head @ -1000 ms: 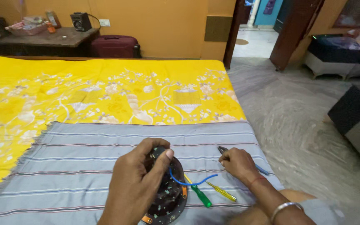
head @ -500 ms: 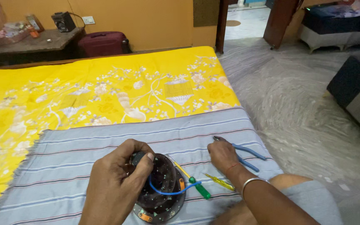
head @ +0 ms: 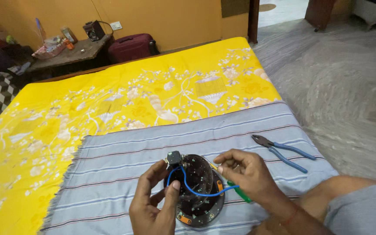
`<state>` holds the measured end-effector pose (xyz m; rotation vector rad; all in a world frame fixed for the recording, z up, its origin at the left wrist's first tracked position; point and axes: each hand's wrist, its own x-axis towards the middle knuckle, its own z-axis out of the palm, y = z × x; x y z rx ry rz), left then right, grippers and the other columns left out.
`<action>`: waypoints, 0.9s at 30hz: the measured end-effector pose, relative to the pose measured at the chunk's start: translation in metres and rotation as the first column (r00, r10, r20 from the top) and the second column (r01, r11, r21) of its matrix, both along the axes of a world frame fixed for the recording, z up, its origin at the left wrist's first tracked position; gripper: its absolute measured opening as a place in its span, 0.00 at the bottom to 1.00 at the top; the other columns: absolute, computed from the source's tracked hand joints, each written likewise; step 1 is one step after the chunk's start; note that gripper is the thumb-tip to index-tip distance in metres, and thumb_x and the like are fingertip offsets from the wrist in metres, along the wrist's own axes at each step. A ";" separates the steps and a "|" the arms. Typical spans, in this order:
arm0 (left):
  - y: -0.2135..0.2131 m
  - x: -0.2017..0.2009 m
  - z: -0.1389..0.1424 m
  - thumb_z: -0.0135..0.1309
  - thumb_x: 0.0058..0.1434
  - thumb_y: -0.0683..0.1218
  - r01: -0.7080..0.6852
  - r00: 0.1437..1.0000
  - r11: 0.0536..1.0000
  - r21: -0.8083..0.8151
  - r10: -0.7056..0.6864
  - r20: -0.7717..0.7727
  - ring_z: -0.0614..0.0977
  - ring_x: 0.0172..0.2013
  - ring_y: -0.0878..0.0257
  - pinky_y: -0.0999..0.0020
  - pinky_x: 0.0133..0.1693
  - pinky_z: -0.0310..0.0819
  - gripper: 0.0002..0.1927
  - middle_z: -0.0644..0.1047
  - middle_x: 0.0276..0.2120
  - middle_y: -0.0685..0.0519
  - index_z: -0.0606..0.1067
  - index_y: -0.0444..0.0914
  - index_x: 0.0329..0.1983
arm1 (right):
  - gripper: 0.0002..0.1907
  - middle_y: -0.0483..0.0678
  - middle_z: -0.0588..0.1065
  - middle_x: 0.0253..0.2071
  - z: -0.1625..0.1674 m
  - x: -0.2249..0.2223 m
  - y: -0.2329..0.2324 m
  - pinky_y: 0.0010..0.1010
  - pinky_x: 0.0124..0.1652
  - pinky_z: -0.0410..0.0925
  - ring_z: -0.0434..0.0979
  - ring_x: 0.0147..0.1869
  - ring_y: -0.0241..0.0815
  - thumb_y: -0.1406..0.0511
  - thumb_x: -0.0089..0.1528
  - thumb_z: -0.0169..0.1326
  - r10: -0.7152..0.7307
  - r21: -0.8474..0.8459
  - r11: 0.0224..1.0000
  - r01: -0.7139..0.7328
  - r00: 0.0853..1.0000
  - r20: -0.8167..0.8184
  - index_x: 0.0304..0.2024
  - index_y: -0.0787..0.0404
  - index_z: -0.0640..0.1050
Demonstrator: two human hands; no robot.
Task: The person sits on a bed repairing the base of a small electric appliance. They handle a switch component with blue wires, thread and secure the wires by hand, then use pliers to crimp and tighten the connections on the switch mounted to the appliance base, finishing by handling the reassembled unit.
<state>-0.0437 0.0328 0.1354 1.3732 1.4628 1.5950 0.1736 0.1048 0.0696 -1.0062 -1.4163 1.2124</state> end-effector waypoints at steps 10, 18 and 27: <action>0.001 0.007 -0.013 0.63 0.55 0.38 -0.117 0.981 0.992 0.038 0.121 -0.154 0.84 0.44 0.66 0.72 0.38 0.84 0.19 0.82 0.42 0.48 0.77 0.32 0.51 | 0.14 0.43 0.78 0.34 0.029 -0.024 -0.047 0.22 0.40 0.72 0.76 0.38 0.28 0.74 0.59 0.61 0.080 0.057 0.996 -0.073 0.989 -0.125 0.49 0.67 0.81; -0.022 0.011 -0.060 0.61 0.59 0.44 0.369 0.855 0.888 -0.276 -0.208 0.475 0.83 0.26 0.66 0.69 0.31 0.82 0.12 0.84 0.26 0.49 0.83 0.30 0.41 | 0.11 0.43 0.81 0.34 0.030 -0.016 -0.070 0.24 0.37 0.75 0.82 0.37 0.29 0.72 0.59 0.63 0.123 -0.029 0.992 -0.125 0.991 -0.053 0.44 0.66 0.80; -0.024 0.018 -0.050 0.62 0.58 0.43 0.483 0.756 0.856 -0.186 -0.301 0.581 0.85 0.29 0.66 0.70 0.32 0.82 0.13 0.85 0.31 0.50 0.80 0.32 0.44 | 0.11 0.51 0.84 0.38 0.007 0.000 -0.073 0.29 0.44 0.78 0.85 0.42 0.36 0.75 0.57 0.62 0.164 -0.067 0.982 -0.175 0.976 -0.140 0.43 0.72 0.82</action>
